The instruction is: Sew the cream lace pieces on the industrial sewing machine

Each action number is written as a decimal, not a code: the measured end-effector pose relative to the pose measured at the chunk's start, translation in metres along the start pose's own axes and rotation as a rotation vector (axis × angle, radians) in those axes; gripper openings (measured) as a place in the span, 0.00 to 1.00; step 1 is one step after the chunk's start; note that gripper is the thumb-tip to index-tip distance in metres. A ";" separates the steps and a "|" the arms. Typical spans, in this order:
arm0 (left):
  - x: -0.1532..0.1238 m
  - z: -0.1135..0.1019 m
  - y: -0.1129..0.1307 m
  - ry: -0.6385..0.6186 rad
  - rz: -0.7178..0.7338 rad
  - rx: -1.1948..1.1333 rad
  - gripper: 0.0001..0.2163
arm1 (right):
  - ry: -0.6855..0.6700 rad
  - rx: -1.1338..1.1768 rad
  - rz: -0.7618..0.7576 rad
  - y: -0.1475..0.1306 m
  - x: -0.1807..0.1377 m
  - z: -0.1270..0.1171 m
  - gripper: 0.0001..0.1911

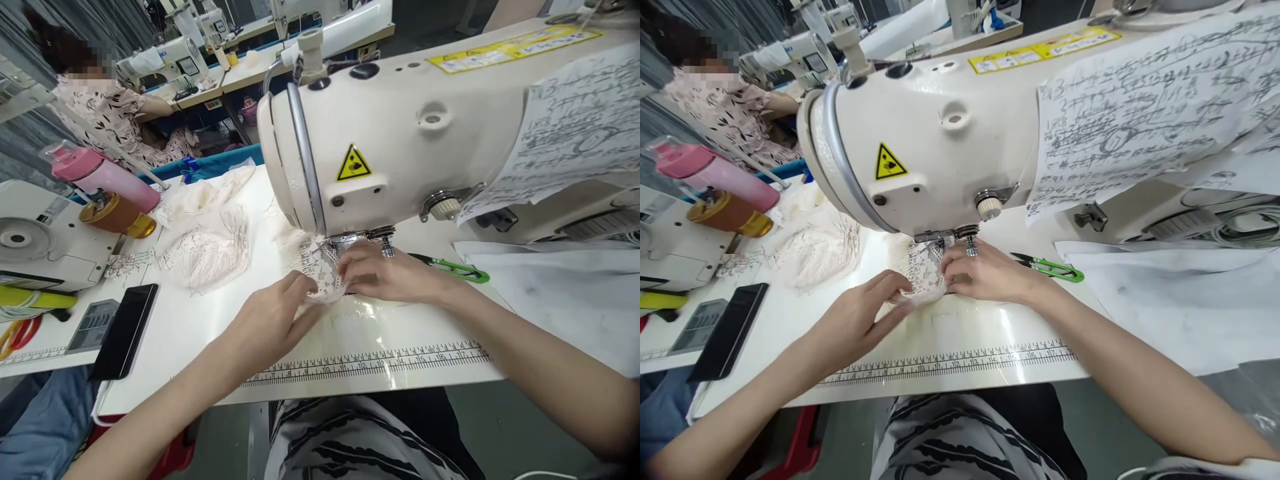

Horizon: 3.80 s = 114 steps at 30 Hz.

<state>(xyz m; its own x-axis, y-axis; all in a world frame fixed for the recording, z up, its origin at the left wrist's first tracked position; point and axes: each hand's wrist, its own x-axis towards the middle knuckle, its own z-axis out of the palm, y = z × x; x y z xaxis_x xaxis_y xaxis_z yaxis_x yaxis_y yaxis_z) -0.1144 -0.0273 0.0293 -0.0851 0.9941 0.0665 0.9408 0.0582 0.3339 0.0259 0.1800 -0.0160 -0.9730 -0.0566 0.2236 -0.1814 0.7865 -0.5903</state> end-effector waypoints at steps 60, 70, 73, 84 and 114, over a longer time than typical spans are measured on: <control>0.036 0.068 -0.029 0.302 0.307 0.172 0.12 | 0.270 -0.455 -0.004 0.011 -0.005 0.013 0.14; 0.031 0.065 -0.030 0.311 0.316 0.138 0.09 | 0.180 -0.356 -0.052 0.013 -0.003 0.021 0.12; 0.029 0.065 -0.031 0.357 0.271 0.156 0.08 | 0.156 -0.329 -0.096 0.009 0.002 0.024 0.11; 0.030 0.066 -0.040 0.403 0.187 0.155 0.14 | 0.244 -0.453 -0.236 -0.008 0.022 0.025 0.09; 0.034 0.068 -0.034 0.369 0.177 0.287 0.17 | 0.282 -0.589 -0.038 0.013 -0.003 0.030 0.14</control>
<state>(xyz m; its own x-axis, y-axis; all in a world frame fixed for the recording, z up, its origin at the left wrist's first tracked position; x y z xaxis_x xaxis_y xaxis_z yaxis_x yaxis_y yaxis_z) -0.1272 0.0109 -0.0435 0.0228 0.8954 0.4446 0.9992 -0.0346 0.0186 0.0217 0.1724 -0.0475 -0.8780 0.0095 0.4785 -0.0283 0.9970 -0.0718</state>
